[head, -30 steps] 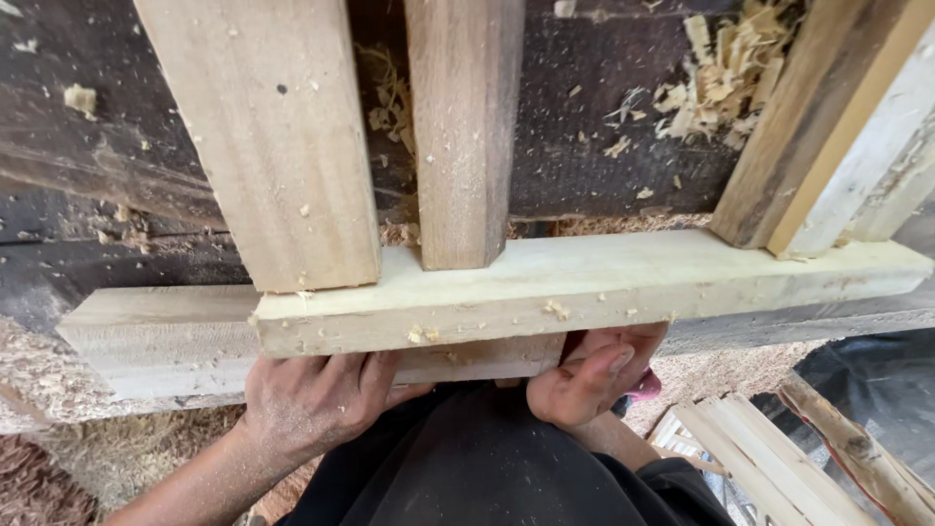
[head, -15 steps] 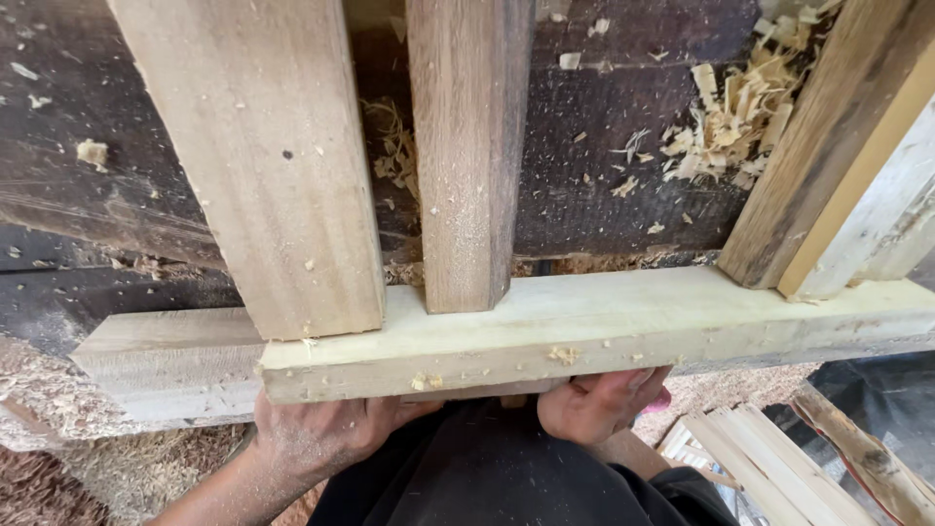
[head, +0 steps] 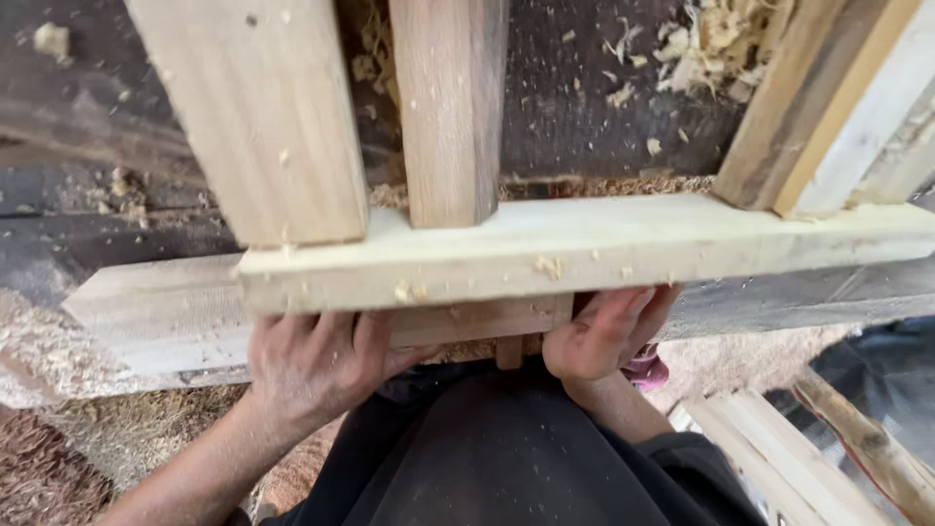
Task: The person carries two rubber car mats into a workshop and sets them down. They then pick up a rectangular wooden plank and repeatedly rub it against a fixed wooden beam on a workbench to smooth its surface. The person handles the plank multiple times, rubbing different sections against the beam.
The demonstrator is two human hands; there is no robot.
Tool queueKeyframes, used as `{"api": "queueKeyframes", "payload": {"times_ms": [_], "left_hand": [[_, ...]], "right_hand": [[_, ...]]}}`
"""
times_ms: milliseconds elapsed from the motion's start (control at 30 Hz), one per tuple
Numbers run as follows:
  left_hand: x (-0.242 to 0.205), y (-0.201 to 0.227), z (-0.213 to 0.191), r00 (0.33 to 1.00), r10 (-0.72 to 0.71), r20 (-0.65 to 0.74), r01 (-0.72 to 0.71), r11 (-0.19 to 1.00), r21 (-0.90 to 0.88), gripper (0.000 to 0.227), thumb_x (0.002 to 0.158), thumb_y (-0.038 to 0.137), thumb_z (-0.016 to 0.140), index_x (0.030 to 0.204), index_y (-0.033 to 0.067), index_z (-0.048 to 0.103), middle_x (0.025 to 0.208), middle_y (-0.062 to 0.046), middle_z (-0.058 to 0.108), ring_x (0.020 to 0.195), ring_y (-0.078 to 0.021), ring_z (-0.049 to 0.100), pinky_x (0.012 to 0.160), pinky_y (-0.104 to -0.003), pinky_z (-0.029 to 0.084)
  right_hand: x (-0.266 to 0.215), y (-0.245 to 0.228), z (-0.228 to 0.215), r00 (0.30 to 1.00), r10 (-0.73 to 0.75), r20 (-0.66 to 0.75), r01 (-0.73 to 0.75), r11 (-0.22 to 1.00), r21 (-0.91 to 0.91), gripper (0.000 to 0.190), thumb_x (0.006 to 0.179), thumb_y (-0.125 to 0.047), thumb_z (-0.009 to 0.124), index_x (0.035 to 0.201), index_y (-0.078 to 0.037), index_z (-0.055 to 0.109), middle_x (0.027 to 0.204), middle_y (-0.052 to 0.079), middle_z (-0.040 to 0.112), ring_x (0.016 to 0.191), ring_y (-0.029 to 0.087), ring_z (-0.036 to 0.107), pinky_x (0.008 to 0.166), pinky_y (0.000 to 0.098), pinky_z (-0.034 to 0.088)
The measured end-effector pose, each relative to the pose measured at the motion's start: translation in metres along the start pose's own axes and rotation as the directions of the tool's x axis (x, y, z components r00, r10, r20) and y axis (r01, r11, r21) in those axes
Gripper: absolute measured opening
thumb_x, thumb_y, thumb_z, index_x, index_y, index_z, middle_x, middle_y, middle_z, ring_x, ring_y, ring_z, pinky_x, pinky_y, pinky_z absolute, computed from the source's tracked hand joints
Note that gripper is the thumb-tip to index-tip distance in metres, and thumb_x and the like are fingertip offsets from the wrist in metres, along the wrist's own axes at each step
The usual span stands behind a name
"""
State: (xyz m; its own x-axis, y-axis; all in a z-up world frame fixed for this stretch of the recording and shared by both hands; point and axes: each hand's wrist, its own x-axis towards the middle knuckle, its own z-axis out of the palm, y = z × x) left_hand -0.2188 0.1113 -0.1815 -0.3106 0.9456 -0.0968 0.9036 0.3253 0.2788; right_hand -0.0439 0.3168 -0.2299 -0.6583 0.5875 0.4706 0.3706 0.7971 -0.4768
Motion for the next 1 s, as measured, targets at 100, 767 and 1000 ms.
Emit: {"api": "queueKeyframes", "payload": {"times_ms": [100, 767, 1000], "left_hand": [[0.007, 0.006, -0.020, 0.998, 0.031, 0.054, -0.026, 0.995, -0.093, 0.085, 0.074, 0.064, 0.074, 0.127, -0.0017, 0.069, 0.127, -0.022, 0.065, 0.123, -0.0403, 0.058, 0.102, -0.065, 0.044], [0.016, 0.000, 0.003, 0.999, 0.041, 0.020, -0.038, 0.991, -0.131, 0.066, 0.086, 0.063, 0.078, 0.115, 0.0037, 0.075, 0.109, -0.019, 0.070, 0.103, -0.0347, 0.069, 0.084, -0.056, 0.056], [0.019, -0.001, 0.005, 0.999, 0.030, -0.018, -0.032, 0.987, -0.157, 0.060, 0.087, 0.060, 0.078, 0.129, 0.0179, 0.070, 0.123, -0.011, 0.068, 0.112, -0.0318, 0.067, 0.084, -0.055, 0.057]], "right_hand": [[0.005, -0.029, -0.004, 0.867, 0.494, -0.071, -0.369, 0.730, 0.575, 0.034, 0.112, -0.030, 0.056, 0.121, 0.002, 0.048, 0.116, 0.023, 0.051, 0.109, 0.031, 0.051, 0.096, 0.0416, 0.045], [-0.091, 0.019, -0.028, 0.882, 0.462, 0.087, -0.444, 0.879, -0.173, 0.047, 0.117, -0.051, 0.025, 0.159, -0.028, 0.020, 0.166, 0.030, 0.029, 0.154, 0.045, 0.043, 0.129, 0.0544, 0.038], [-0.047, 0.015, -0.016, 0.985, 0.143, 0.101, -0.103, 0.940, -0.325, 0.061, 0.110, -0.030, 0.050, 0.162, -0.011, 0.025, 0.151, 0.028, 0.046, 0.137, 0.042, 0.052, 0.113, 0.0540, 0.046]]}}
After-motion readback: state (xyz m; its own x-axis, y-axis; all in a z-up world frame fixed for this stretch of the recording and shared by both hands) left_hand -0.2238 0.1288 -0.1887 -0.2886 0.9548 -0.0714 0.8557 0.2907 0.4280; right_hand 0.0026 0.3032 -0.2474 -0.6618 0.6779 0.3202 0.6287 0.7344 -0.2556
